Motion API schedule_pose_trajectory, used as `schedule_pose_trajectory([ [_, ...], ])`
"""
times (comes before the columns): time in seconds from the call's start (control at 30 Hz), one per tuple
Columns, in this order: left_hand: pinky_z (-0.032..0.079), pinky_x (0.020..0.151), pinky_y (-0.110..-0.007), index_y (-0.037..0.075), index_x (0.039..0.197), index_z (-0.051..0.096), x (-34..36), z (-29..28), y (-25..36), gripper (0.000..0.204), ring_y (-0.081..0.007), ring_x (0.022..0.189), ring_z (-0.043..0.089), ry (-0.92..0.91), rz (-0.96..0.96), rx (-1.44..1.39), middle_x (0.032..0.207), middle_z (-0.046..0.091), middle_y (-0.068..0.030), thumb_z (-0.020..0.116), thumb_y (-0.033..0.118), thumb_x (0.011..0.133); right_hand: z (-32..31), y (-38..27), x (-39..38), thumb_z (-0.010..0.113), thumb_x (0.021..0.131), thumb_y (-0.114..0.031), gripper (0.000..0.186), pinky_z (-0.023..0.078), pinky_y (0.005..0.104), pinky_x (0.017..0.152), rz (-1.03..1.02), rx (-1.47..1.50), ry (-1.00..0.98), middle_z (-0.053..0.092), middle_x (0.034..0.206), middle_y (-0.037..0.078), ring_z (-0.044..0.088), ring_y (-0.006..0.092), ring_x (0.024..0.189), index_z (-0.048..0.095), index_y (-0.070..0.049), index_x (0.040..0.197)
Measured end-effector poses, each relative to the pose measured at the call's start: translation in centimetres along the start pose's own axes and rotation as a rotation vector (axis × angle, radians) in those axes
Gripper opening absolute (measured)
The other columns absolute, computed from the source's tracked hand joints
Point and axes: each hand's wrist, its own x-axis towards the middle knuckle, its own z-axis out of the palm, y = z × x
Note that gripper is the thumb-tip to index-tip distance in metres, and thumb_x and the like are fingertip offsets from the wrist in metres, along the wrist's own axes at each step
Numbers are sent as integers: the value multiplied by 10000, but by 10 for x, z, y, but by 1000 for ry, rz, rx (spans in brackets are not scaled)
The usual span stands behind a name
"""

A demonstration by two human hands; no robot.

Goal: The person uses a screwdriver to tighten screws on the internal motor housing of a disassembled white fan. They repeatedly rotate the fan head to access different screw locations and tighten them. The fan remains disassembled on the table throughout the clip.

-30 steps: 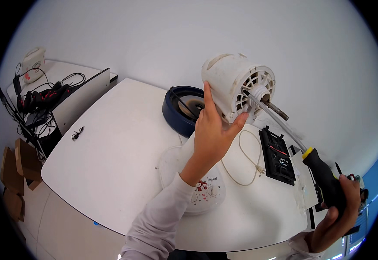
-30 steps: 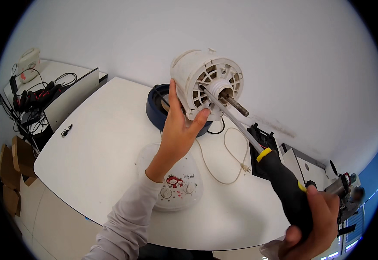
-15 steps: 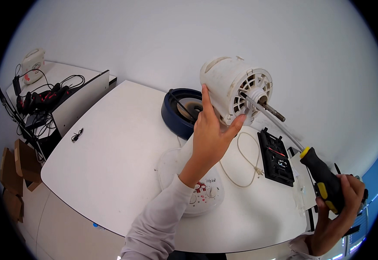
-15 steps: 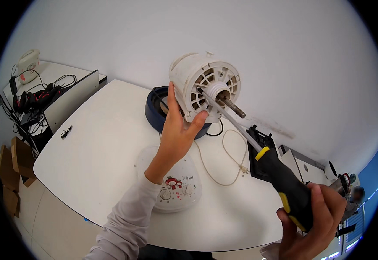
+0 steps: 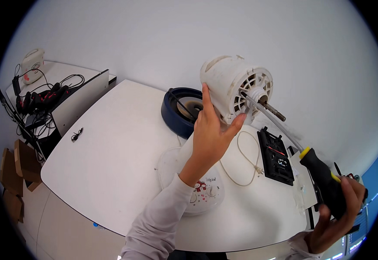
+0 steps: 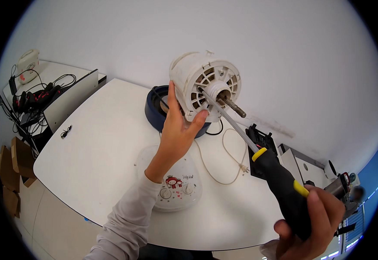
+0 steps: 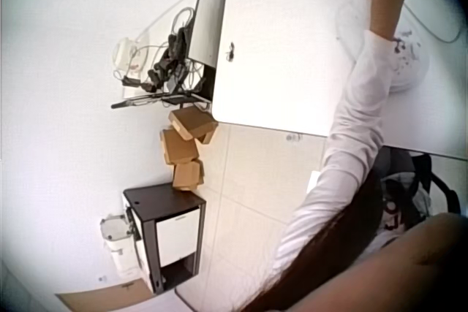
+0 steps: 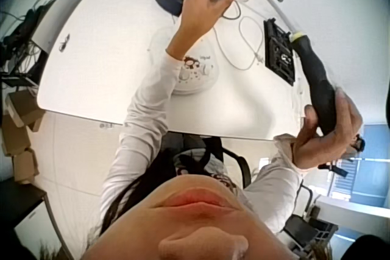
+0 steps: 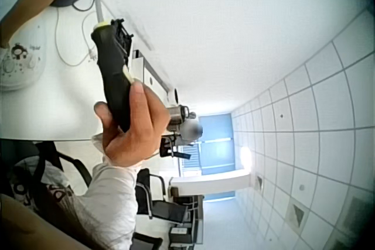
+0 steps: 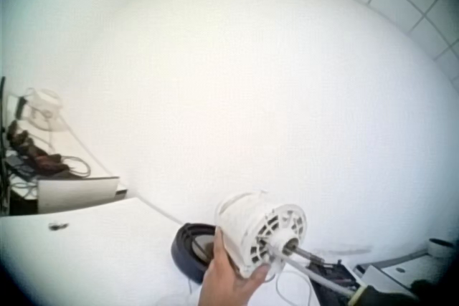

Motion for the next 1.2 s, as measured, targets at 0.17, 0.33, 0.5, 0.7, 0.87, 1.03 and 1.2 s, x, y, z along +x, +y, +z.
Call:
schedule_pose_trajectory([
  [0.17, 408, 852, -404, -73, 1388, 51, 0, 3, -1, 989, -369, 974, 510, 17, 53, 10, 1110, 503, -273, 653, 423, 780, 7, 0, 5, 497, 898, -332, 394, 433, 392, 834, -101, 108, 64, 437, 1198, 190, 538, 272, 906, 370, -158, 1228],
  [0.33, 409, 858, -404, -79, 1385, 49, 1, -1, 0, 991, -381, 987, 511, 9, 42, 53, 1106, 506, -282, 655, 418, 780, 8, -6, 1, 596, 537, 168, 719, 400, 497, 944, -111, 155, 86, 334, 1254, 173, 520, 319, 990, 371, -214, 1103],
  [0.5, 410, 849, -405, -84, 1383, 54, 1, 1, 1, 989, -376, 971, 514, 5, 36, 20, 1092, 513, -282, 658, 414, 778, -1, -6, 5, 553, 876, -224, 338, 402, 398, 898, 17, -38, 39, 535, 1027, 171, 511, 286, 1027, 511, -46, 1160],
  [0.7, 412, 841, -402, -86, 1382, 56, 1, -2, 3, 987, -369, 952, 517, 16, 54, 52, 1076, 517, -277, 652, 420, 780, 1, -3, 4, 703, 725, -233, 572, 440, 447, 846, -231, -1, 54, 352, 1233, 201, 436, 309, 1089, 401, -159, 1205],
  [0.87, 411, 842, -402, -83, 1384, 57, 0, 0, 4, 981, -370, 952, 516, -3, 18, 39, 1075, 515, -279, 649, 418, 782, -2, -2, -1, 733, 626, -29, 594, 426, 439, 885, -141, 17, -4, 433, 1152, 159, 463, 306, 1046, 436, -138, 1129],
  [1.03, 412, 843, -403, -87, 1382, 58, 1, 0, 1, 980, -369, 956, 516, 15, 47, 37, 1075, 517, -280, 650, 413, 782, 6, -9, 3, 567, 860, -341, 393, 424, 419, 866, 51, 35, 42, 545, 1012, 164, 537, 292, 944, 496, -82, 1146],
  [1.2, 411, 847, -406, -86, 1382, 57, 2, -5, 3, 980, -371, 966, 515, 21, 45, 58, 1088, 513, -284, 649, 414, 783, 2, -14, 11, 704, 714, -147, 384, 440, 385, 810, -72, 205, -62, 431, 1084, 174, 494, 275, 930, 458, -147, 1008],
])
